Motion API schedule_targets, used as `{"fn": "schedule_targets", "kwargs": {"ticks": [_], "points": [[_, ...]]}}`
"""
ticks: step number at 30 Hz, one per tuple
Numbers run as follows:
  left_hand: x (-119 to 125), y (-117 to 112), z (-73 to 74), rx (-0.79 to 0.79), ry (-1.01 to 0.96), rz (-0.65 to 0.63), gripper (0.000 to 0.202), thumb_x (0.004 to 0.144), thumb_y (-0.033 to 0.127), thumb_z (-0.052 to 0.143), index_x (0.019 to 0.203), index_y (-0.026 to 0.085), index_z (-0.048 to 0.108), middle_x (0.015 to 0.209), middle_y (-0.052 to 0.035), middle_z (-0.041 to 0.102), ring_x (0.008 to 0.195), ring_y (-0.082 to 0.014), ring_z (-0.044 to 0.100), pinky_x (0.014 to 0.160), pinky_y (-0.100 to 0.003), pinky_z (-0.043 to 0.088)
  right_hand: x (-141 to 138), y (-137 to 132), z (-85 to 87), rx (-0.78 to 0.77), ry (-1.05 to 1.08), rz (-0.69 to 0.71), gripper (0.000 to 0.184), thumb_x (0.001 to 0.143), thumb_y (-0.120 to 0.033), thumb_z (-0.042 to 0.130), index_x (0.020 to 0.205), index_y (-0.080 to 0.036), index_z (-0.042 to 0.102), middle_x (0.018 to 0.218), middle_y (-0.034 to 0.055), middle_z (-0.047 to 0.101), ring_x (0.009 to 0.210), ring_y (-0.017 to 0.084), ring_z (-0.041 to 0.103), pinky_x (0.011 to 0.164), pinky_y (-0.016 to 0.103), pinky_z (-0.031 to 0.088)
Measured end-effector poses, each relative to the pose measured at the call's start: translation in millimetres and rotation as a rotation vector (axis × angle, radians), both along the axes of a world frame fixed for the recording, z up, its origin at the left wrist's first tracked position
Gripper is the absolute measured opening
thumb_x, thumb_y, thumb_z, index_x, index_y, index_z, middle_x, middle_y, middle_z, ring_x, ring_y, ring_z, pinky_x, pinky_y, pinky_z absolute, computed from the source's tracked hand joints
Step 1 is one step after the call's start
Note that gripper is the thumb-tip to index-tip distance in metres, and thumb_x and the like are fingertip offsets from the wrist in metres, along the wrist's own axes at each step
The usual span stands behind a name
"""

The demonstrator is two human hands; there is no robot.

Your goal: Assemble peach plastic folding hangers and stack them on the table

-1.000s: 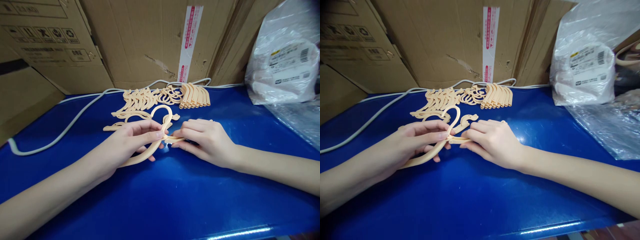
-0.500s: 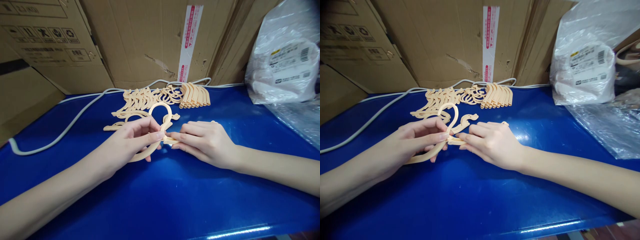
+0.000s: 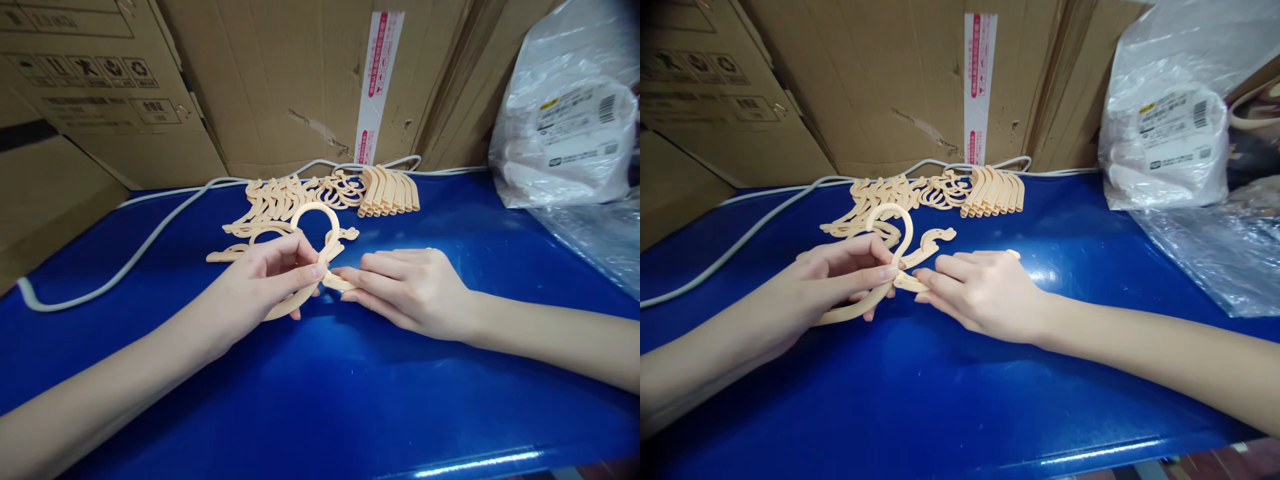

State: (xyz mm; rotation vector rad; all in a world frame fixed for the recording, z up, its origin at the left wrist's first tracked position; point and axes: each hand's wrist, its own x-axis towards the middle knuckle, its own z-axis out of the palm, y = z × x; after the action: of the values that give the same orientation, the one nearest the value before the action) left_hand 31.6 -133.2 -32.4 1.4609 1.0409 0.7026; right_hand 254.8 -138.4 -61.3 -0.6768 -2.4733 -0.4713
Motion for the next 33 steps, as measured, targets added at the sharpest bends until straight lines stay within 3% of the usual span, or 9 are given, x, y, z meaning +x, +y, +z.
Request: {"fn": "schedule_targets", "kwargs": {"ticks": [7, 15, 33], "points": [[0.5, 1.9, -4.6, -0.026, -0.024, 0.019, 0.017, 0.083, 0.029, 0.071, 0.074, 0.018, 0.061, 0.067, 0.0056, 0.061, 0.057, -0.0053, 0.056, 0.049, -0.010, 0.049, 0.2, -2.1, -0.1, -0.052, -0.017, -0.024, 0.038, 0.105, -0.032, 0.043, 0.088, -0.015, 0.072, 0.066, -0.0018, 0.060, 0.056, 0.009, 0.055, 0.053, 0.027, 0.034], [2.5, 0.3, -5.6, -0.048, 0.023, 0.049, 0.017, 0.081, 0.032, 0.071, 0.077, 0.017, 0.063, 0.068, 0.0037, 0.061, 0.056, -0.0076, 0.057, 0.050, -0.016, 0.052, 0.2, -2.6, 0.4, -0.106, -0.027, -0.043, 0.040, 0.106, -0.032, 0.042, 0.080, -0.015, 0.067, 0.065, -0.0020, 0.057, 0.054, 0.008, 0.051, 0.052, 0.026, 0.030], [2.8, 1.0, -7.0, 0.004, 0.132, 0.000, 0.025, 0.085, 0.041, 0.064, 0.077, 0.018, 0.060, 0.068, 0.0021, 0.059, 0.060, -0.0101, 0.056, 0.053, -0.019, 0.051, 1.0, -0.4, -0.9, -0.229, -0.024, -0.063, 0.042, 0.106, -0.035, 0.039, 0.080, -0.016, 0.067, 0.067, -0.0018, 0.057, 0.053, 0.009, 0.048, 0.050, 0.028, 0.025]]}}
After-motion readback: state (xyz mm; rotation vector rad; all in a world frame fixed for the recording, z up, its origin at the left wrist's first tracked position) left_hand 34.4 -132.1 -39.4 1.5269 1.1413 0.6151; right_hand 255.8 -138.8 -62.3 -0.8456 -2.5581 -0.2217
